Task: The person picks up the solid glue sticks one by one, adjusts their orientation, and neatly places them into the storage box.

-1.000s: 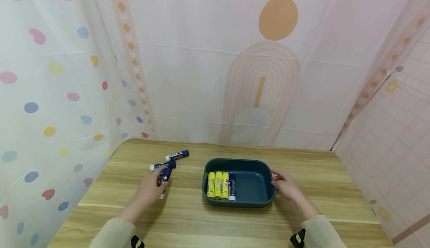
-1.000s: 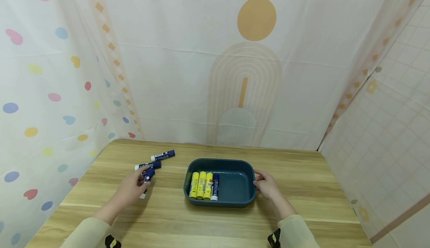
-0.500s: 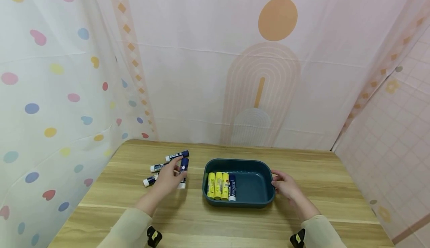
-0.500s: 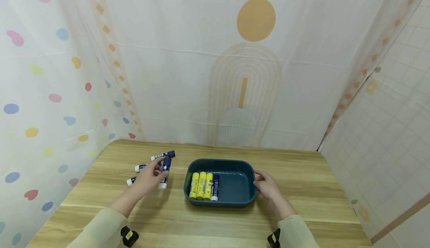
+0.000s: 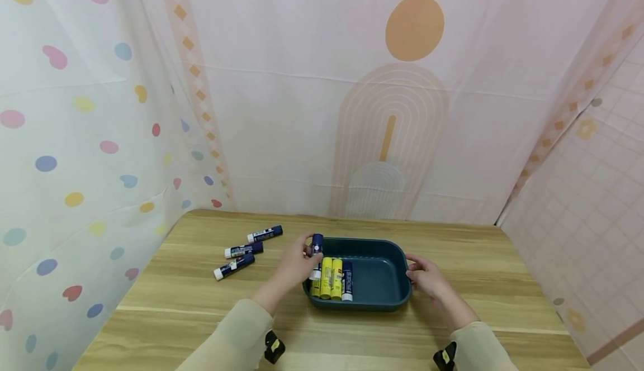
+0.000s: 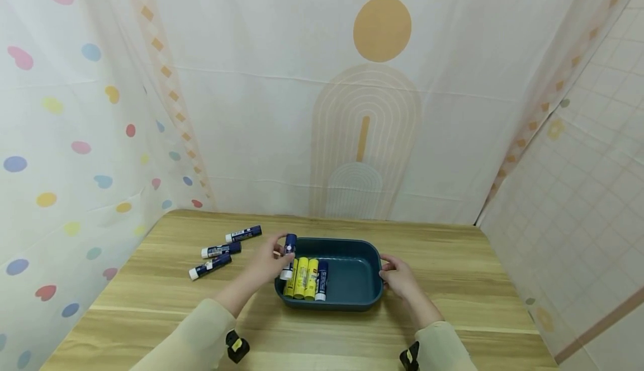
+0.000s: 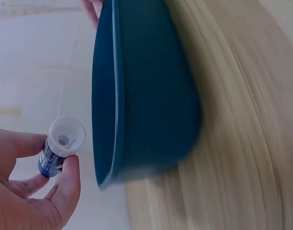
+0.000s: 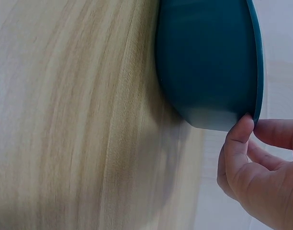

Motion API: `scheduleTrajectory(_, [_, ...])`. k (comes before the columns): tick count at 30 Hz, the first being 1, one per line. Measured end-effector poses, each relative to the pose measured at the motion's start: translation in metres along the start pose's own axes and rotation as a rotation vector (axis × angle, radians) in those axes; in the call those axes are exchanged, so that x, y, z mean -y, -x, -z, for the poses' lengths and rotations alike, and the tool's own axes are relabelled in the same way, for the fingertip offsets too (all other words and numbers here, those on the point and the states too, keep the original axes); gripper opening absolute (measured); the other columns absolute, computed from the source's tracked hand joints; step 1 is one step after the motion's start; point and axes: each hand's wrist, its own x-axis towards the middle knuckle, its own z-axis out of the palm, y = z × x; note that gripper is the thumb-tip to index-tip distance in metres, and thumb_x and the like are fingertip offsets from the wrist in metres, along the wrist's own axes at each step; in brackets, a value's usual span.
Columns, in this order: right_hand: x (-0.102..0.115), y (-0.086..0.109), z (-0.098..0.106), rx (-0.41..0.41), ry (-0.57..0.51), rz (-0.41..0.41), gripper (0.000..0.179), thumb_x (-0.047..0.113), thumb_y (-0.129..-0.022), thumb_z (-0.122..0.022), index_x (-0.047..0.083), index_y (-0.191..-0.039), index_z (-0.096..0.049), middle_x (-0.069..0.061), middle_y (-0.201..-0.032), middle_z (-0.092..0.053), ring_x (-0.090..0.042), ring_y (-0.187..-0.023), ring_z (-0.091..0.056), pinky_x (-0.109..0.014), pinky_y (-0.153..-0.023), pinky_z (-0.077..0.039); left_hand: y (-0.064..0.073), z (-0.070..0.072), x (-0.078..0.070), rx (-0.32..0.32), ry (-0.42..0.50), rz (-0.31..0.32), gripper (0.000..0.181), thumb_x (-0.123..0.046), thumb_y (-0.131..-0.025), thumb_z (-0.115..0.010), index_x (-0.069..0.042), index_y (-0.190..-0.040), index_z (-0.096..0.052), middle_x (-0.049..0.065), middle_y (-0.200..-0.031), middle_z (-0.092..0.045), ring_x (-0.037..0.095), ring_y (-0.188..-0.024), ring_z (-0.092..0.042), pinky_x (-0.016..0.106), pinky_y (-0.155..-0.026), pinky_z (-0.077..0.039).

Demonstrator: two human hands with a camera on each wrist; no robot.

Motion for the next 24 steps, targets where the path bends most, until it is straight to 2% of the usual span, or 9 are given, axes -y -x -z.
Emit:
scheduleTrajectory(7, [0.000, 0.000, 0.000, 0.011, -0.006, 0.002, 0.043, -0.005, -0.093, -0.047, -0.008, -0.135, -0.042, -0.009, -0.092, -0.046, -0.015, -0.072, -0.048, -0.028, -0.063, -0.045, -0.001, -0.025, -0.014, 0.008, -0.053, 0.029, 0.055, -0.018, -0.089, -0.065, -0.010, -0.139, -0.043, 0.007, -0.094, -0.053, 0.018, -0.080, -0.052, 0.029, -0.065, -0.048])
scheduleTrajectory(11, [0.001, 0.001, 0.000, 0.010, -0.002, -0.001, 0.043, -0.006, -0.093, -0.046, -0.008, -0.135, -0.042, -0.009, -0.094, -0.046, -0.015, -0.072, -0.048, -0.029, -0.063, -0.046, 0.001, -0.038, -0.022, -0.004, -0.073, 0.000, 0.055, -0.017, -0.087, -0.067, -0.007, -0.137, -0.045, 0.008, -0.089, -0.054, 0.018, -0.074, -0.051, 0.030, -0.062, -0.045])
scheduleTrajectory(14, [0.002, 0.002, 0.001, 0.012, 0.002, -0.003, 0.043, -0.007, -0.092, -0.045, -0.008, -0.135, -0.042, -0.009, -0.095, -0.046, -0.016, -0.073, -0.048, -0.030, -0.064, -0.046, 0.003, -0.051, -0.027, -0.016, -0.077, -0.006, 0.054, -0.017, -0.086, -0.068, -0.006, -0.135, -0.046, 0.008, -0.089, -0.056, 0.018, -0.074, -0.053, 0.032, -0.063, -0.047])
scheduleTrajectory(18, [0.003, 0.003, 0.001, 0.019, 0.002, -0.003, 0.043, -0.007, -0.092, -0.045, -0.008, -0.135, -0.041, -0.009, -0.095, -0.046, -0.016, -0.074, -0.048, -0.031, -0.065, -0.046, 0.005, -0.068, -0.032, -0.017, -0.067, 0.017, 0.054, -0.018, -0.087, -0.068, -0.006, -0.135, -0.046, 0.015, -0.104, -0.059, 0.022, -0.089, -0.058, 0.039, -0.075, -0.054])
scheduleTrajectory(21, [0.003, 0.002, 0.000, 0.022, -0.007, -0.002, 0.044, -0.006, -0.092, -0.046, -0.008, -0.135, -0.041, -0.009, -0.094, -0.046, -0.016, -0.073, -0.048, -0.031, -0.064, -0.046, 0.005, -0.079, -0.035, -0.010, -0.077, 0.031, 0.055, -0.019, -0.088, -0.067, -0.006, -0.136, -0.044, 0.020, -0.117, -0.056, 0.028, -0.103, -0.058, 0.045, -0.087, -0.051])
scheduleTrajectory(24, [0.003, 0.002, 0.000, 0.023, -0.012, -0.004, 0.044, -0.006, -0.093, -0.047, -0.008, -0.136, -0.040, -0.009, -0.094, -0.046, -0.016, -0.073, -0.048, -0.031, -0.064, -0.046, 0.005, -0.089, -0.038, -0.014, -0.103, 0.041, 0.055, -0.018, -0.088, -0.067, -0.006, -0.136, -0.044, 0.021, -0.123, -0.055, 0.031, -0.110, -0.057, 0.048, -0.093, -0.048])
